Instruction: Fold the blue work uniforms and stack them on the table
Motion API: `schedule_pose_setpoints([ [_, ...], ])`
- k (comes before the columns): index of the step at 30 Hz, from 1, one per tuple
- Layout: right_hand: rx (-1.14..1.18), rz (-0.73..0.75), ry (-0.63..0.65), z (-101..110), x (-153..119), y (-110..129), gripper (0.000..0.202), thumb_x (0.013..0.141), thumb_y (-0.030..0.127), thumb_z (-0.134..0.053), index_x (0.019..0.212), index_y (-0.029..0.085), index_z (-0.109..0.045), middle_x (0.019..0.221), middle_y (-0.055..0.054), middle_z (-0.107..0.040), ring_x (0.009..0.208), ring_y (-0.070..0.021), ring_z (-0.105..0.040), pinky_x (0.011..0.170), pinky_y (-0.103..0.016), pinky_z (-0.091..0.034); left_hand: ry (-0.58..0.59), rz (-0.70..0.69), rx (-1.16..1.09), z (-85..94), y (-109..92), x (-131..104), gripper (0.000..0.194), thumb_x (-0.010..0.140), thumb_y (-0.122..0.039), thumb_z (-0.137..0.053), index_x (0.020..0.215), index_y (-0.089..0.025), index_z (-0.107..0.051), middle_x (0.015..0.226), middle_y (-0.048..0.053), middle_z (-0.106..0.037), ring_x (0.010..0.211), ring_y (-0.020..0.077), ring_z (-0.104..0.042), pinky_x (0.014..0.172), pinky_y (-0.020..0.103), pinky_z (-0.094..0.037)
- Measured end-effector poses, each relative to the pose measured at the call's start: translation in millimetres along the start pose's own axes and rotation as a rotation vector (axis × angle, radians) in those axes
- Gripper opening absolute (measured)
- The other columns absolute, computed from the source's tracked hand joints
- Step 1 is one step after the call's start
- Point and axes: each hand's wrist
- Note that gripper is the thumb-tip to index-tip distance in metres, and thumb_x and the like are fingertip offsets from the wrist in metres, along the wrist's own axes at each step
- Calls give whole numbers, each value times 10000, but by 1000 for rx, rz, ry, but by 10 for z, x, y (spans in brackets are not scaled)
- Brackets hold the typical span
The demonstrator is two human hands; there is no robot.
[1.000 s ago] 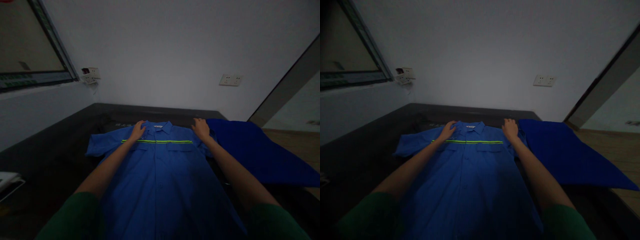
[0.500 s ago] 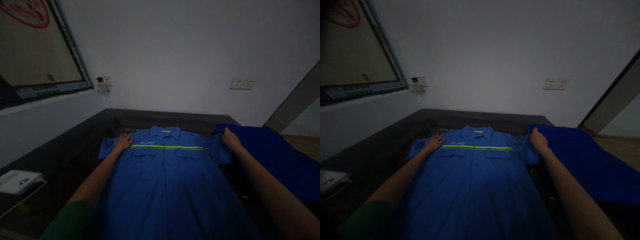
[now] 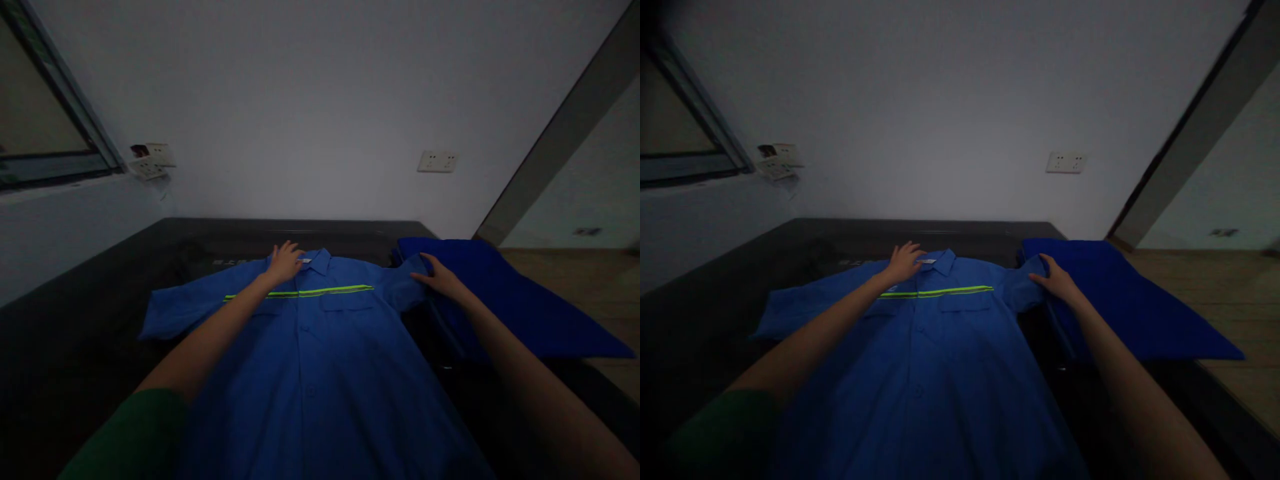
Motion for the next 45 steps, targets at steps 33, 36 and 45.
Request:
schedule_pose_setpoints([
  [33, -516, 288, 168, -606, -649, 649, 421, 899, 224, -468, 1300, 121, -550, 1319, -193, -555, 1232, -316, -509, 1020, -452, -418, 57, -153, -225, -664, -1765, 26, 469, 974, -379, -322, 1412, -240, -411, 1499, 95, -378, 1399, 276, -289, 1140, 546, -211],
  [36, -523, 311, 180, -638, -616, 655, 391, 922, 237, -440, 1251, 89, -590, 1302, -216, -559, 1216, -316, -520, 1011, -442, -425, -34, -196, -277, -417, -1606, -152, 429, 977, -316, -326, 1378, -222, -447, 1487, 79, -395, 1403, 230, -286, 1170, 500, -164],
  [45, -291, 531, 120, -782, -735, 1151, 371, 911, 259, -458, 1237, 156, -602, 1286, -140, -578, 1186, -282, -534, 1021, -426, -431, -192, 350, -138, 589, 711, -1335, 380, 895, -227, -454, 1258, -208, -567, 1302, 53, -569, 1242, 208, -484, 1095, 360, -351],
])
Point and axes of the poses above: each hand's wrist, its own x-axis towards the middle knuckle, its own z-axis out of the back of the hand, y = z × x
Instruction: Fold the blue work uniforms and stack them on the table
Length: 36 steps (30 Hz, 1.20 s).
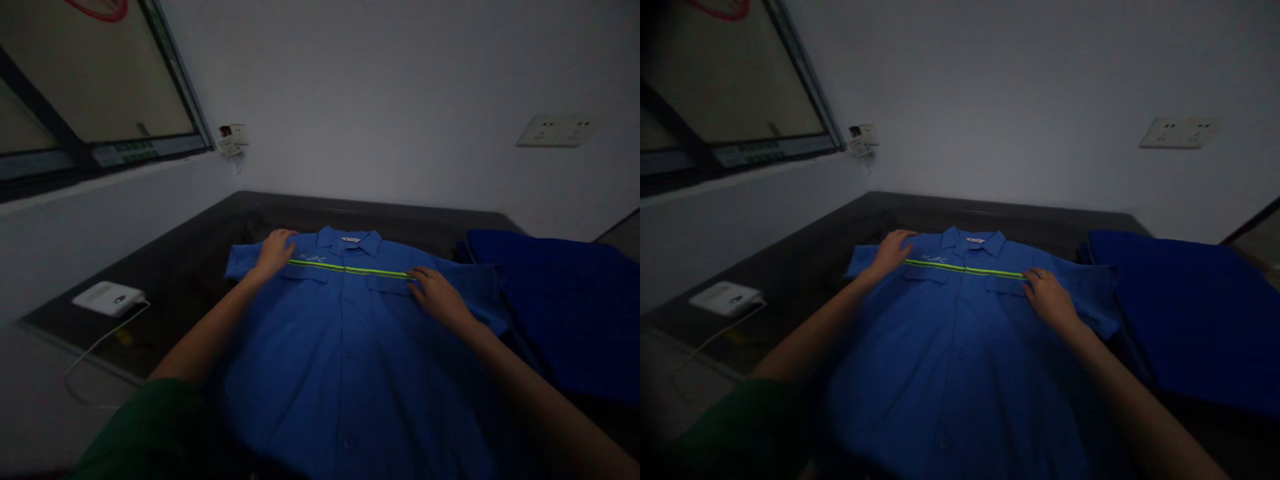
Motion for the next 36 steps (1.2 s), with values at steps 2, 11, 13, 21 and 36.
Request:
schedule_pose_setpoints([
  [2, 4, 3, 17, -56, 82, 33, 372, 905, 239, -466, 1235, 136, -602, 1276, -144, -586, 1175, -278, -544, 1014, -407, -437, -22, 306, 75, 222, 651, -49, 410, 884, -205, -439, 1278, -163, -547, 1290, 92, -581, 1224, 221, -510, 1061, 356, -388],
  [11, 102, 73, 48, -244, 454, 431, 346, 904, 188, -477, 1209, 105, -618, 1219, -158, -620, 1120, -261, -578, 992, -364, -427, 107, 624, -4, 220, 1624, -143, 270, 750, -385, -645, 754, -117, -676, 782, 147, -712, 845, 296, -687, 688, 301, -512],
  [13, 165, 130, 50, -281, 677, 764, 339, 906, 188, -484, 1208, 117, -620, 1222, -144, -624, 1145, -252, -562, 1001, -349, -411, 59, 611, -66, 142, 1614, -118, 240, 772, -361, -626, 770, -124, -662, 823, 134, -714, 839, 267, -685, 683, 283, -502],
  [21, 306, -77, 12, -644, 2037, 1777, 332, 935, 168, -425, 1209, 127, -606, 1189, -147, -646, 1146, -215, -578, 973, -279, -396, -206, 512, -286, -70, 1613, -181, 227, 851, -324, -513, 991, -164, -593, 964, 75, -685, 930, 210, -652, 799, 299, -504],
  [36, 430, -274, -22, -1189, 2941, 1528, 363, 823, 180, -583, 1178, 230, -637, 1065, -51, -705, 979, -167, -649, 842, -248, -472, -196, 243, -600, -201, 1812, -213, 752, 773, -220, -631, 1460, -226, -325, 1488, 103, -397, 1344, 273, -414, 1119, 443, -333],
])
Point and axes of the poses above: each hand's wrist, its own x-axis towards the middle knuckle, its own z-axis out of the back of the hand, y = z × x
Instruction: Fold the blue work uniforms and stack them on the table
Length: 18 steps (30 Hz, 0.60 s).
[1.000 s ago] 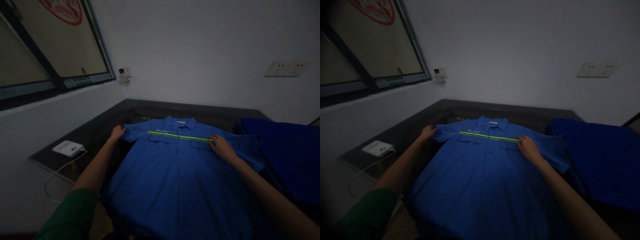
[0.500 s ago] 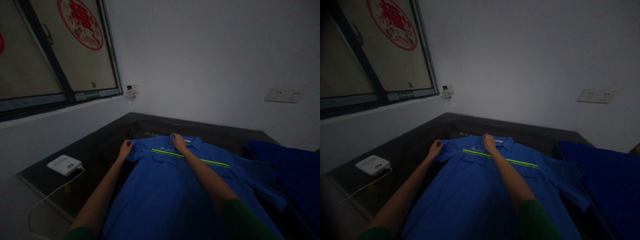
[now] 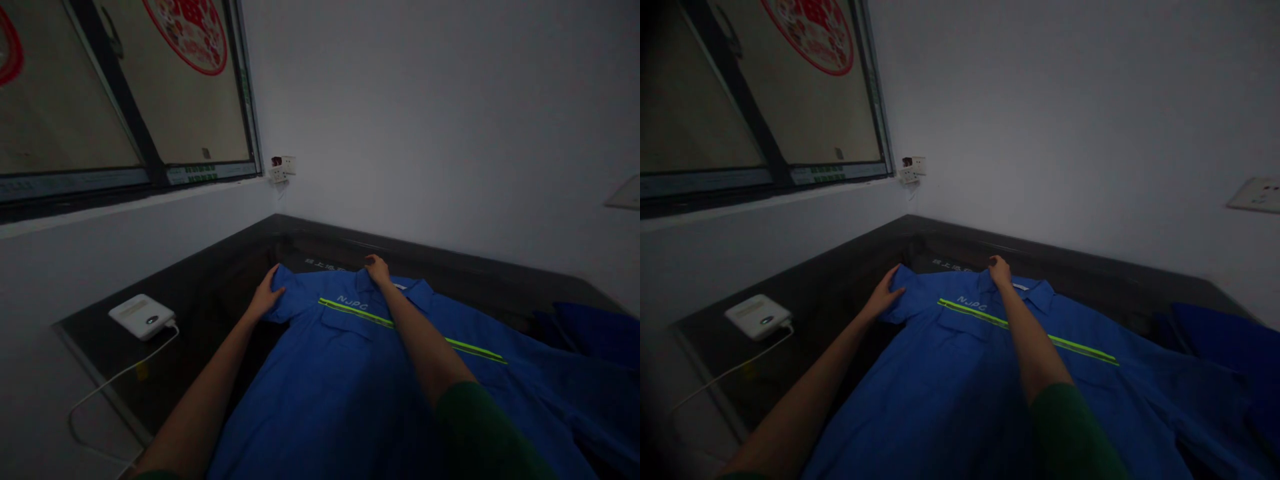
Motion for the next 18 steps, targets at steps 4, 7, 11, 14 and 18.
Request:
schedule_pose_setpoints([
  [4, 10, -4, -29, 2, 41, -52, 296, 836, 159, -526, 1058, 220, -712, 1018, -47, -720, 932, -159, -655, 805, -230, -474, -93, -87, 21, 21, -81, -7, 690, 818, -215, -584, 1458, -217, -327, 1506, 90, -372, 1374, 255, -367, 1142, 437, -294],
  [7, -14, -26, -69, 13, 20, -103, 314, 871, 170, -470, 1065, 202, -714, 1053, -75, -707, 976, -181, -642, 817, -247, -468, -91, -88, 199, 45, -141, -20, 586, 840, -182, -547, 1410, -201, -413, 1435, 85, -472, 1325, 233, -437, 1127, 403, -323],
  [11, -62, 8, -55, -14, -61, -85, 314, 882, 160, -451, 1027, 202, -727, 1063, -88, -683, 983, -188, -624, 839, -258, -457, 57, 78, 594, 64, -190, -87, 414, 851, -136, -508, 1252, -187, -598, 1206, 107, -618, 1126, 227, -592, 1011, 350, -441],
  [14, -108, 64, -41, -11, -142, 24, 297, 883, 156, -465, 1007, 215, -728, 1178, -110, -608, 1102, -220, -548, 907, -300, -432, 75, 140, 705, 68, -262, -164, 369, 849, -134, -488, 1173, -186, -657, 1156, 147, -595, 1056, 278, -607, 935, 422, -471],
  [18, -212, 255, -40, 17, -300, 289, 324, 913, 174, -437, 1132, 213, -673, 1293, -118, -525, 1219, -258, -429, 994, -377, -381, 6, 74, 930, 28, -412, -227, 345, 872, -165, -434, 1115, -182, -678, 1307, 171, -500, 1221, 356, -460, 977, 523, -401],
])
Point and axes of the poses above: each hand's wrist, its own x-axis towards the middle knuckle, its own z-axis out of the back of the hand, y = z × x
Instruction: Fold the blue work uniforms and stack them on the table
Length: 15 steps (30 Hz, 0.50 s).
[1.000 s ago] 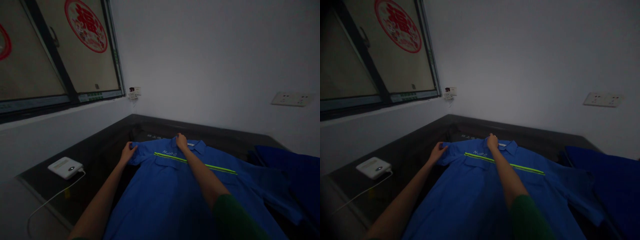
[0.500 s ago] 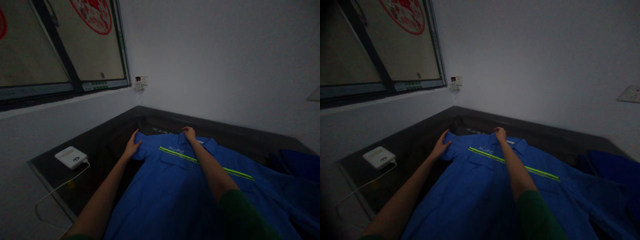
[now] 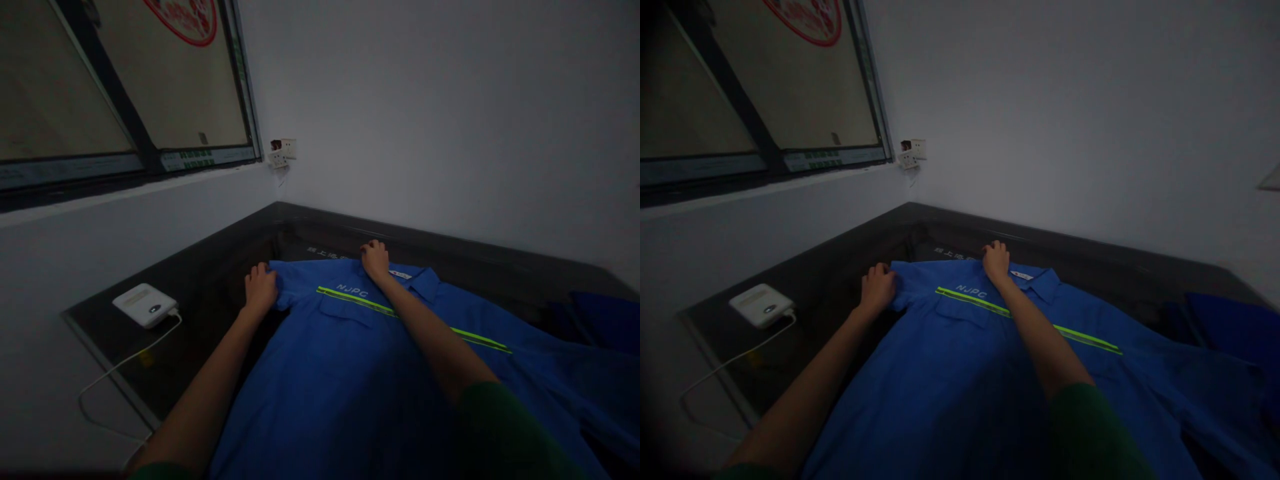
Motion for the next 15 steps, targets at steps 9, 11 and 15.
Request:
schedule_pose_setpoints([
  [9, 0, 313, 338, -272, -369, 695, 409, 963, 388, -427, 1314, 221, -557, 1438, -109, -458, 1279, -255, -451, 1069, -394, -334, 223, -114, -137, -250, -21, -17, 484, 919, -292, -409, 1397, -221, -442, 1503, 133, -370, 1408, 325, -279, 1116, 617, -142],
  [11, -10, 300, 347, -334, -406, 689, 466, 976, 419, -386, 1392, 224, -467, 1519, -115, -340, 1369, -271, -340, 1107, -471, -267, 253, -76, -144, -265, 23, -3, 504, 912, -315, -418, 1401, -196, -439, 1506, 164, -350, 1402, 341, -289, 1108, 629, -142],
  [15, -17, 246, 362, -353, -397, 642, 525, 990, 456, -323, 1476, 259, -315, 1563, -79, -248, 1439, -258, -185, 1140, -532, -155, 273, -52, -151, -244, 61, 22, 525, 905, -355, -431, 1397, -173, -447, 1509, 194, -327, 1404, 368, -273, 1099, 654, -113],
])
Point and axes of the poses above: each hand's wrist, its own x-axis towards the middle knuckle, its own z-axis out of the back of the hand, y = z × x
